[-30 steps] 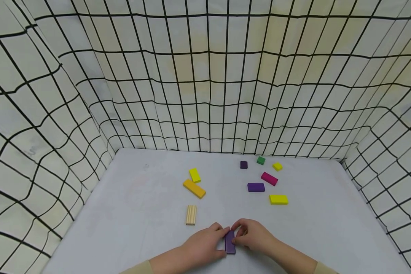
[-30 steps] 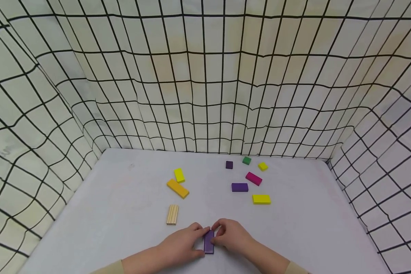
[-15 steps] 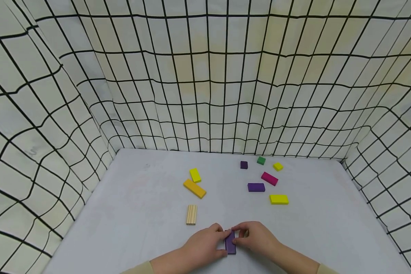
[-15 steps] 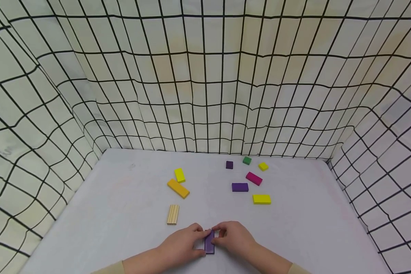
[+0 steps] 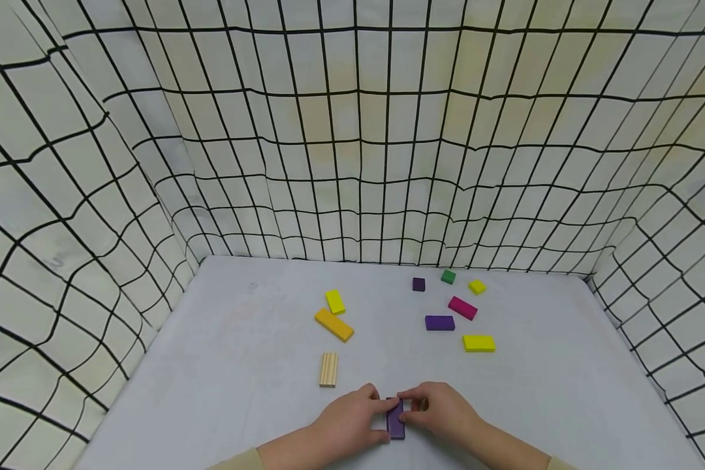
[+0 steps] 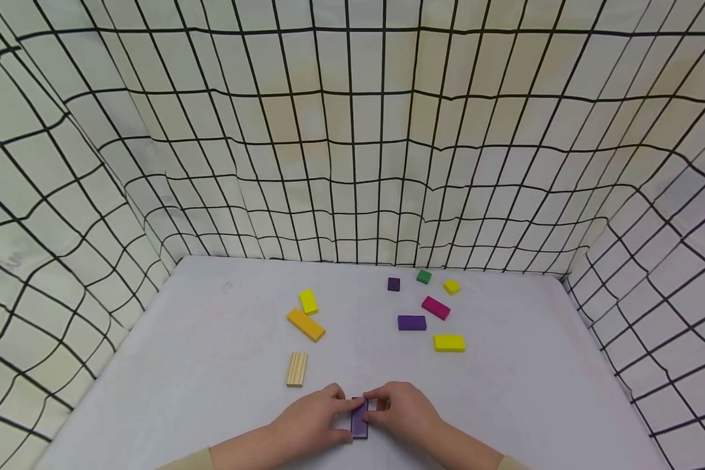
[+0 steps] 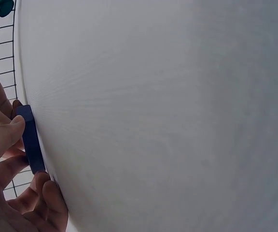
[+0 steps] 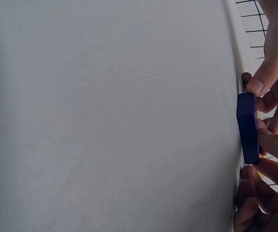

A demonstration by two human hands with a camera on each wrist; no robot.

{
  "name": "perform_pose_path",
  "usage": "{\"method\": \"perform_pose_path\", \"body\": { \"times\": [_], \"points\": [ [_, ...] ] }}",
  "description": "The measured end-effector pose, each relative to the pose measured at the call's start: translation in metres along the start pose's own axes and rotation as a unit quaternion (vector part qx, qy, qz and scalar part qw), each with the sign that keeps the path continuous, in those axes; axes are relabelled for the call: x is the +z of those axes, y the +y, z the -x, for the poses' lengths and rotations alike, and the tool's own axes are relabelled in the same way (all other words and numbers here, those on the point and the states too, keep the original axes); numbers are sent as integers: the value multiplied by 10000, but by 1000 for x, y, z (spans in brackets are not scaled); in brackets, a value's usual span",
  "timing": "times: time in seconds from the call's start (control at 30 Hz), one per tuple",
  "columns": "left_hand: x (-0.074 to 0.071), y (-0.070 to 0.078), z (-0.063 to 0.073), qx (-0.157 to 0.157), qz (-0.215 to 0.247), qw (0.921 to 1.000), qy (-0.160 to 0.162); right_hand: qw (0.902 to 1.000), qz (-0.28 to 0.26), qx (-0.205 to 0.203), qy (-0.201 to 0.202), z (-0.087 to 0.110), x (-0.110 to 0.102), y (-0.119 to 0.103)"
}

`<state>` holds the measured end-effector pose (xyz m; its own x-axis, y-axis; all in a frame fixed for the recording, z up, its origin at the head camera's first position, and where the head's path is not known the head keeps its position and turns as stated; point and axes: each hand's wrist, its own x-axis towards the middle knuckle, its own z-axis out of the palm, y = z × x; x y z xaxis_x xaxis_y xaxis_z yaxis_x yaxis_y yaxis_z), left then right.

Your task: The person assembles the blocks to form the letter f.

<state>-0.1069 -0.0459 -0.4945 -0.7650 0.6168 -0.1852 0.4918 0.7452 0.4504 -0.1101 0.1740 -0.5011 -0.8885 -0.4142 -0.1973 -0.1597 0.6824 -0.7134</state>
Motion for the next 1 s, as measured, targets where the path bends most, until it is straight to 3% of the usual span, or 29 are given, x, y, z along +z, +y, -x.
{"method": "perform_pose_path", "body": {
  "times": [0.57, 1.0],
  "points": [
    [0, -1, 2, -46, 52, 9999, -96, 9999, 142, -92, 21, 2, 1, 2],
    [0, 2, 2, -83, -18, 9999, -90, 9998, 143, 141, 64, 4, -20, 12]
  ]
}}
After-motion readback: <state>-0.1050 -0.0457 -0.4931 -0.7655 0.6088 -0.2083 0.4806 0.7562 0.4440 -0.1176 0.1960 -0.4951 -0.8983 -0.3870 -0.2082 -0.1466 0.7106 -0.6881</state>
